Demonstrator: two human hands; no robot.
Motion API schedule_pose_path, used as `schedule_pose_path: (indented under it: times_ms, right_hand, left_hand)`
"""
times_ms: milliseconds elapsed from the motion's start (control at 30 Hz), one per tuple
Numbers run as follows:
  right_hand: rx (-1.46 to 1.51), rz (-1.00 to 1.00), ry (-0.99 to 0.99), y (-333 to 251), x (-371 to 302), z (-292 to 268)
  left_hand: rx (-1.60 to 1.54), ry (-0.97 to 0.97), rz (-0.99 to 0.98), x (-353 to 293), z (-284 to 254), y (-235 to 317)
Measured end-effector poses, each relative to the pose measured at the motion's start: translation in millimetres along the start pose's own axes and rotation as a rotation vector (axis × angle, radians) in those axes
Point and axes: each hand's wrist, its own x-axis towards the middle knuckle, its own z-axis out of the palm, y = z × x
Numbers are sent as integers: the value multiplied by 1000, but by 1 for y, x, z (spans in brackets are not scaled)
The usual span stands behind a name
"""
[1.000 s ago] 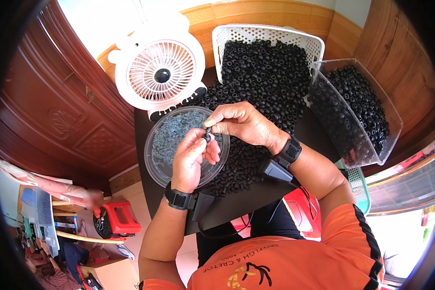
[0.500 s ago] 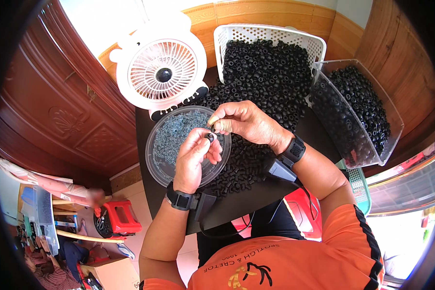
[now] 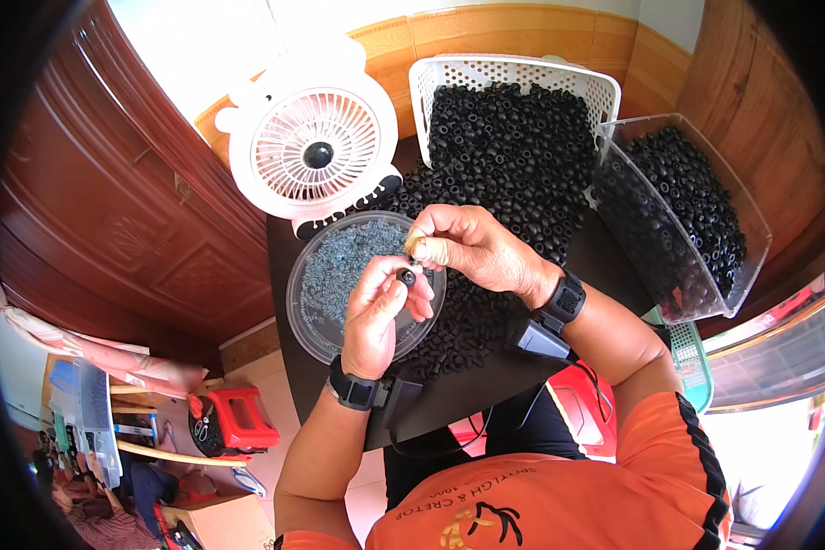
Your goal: The person is assembling small black plastic components by hand at a table.
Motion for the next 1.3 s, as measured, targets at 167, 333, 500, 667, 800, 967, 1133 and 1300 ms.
schedule_pose_path:
  times_ms: [167, 333, 500, 667, 800, 967, 1133, 1300]
  right_hand:
    - [-44, -2, 2, -7, -2, 2]
    - [-70, -2, 14, 4, 0, 2]
    - [-134, 8, 29, 8, 0, 4]
    - [-227, 22, 18, 8, 1, 3]
    - [-263, -8, 7, 8, 2, 3]
    - [-289, -66, -25, 10, 1, 3]
    - [-94, -72, 9, 20, 2, 6]
    - [123, 30, 100, 27, 4, 12]
  left_hand:
    - [-133, 24, -57, 2, 2, 0]
    - [-169, 48, -66, 3, 2, -1]
    - [-155, 59, -78, 2, 2, 0]
    - [-131, 85, -125, 2, 3, 1]
    - [-104, 113, -173, 1, 5, 2]
    - [-103, 124, -195, 1, 5, 2]
    - [-123, 137, -169, 0, 5, 0]
    - [-157, 160, -167, 0, 5, -2]
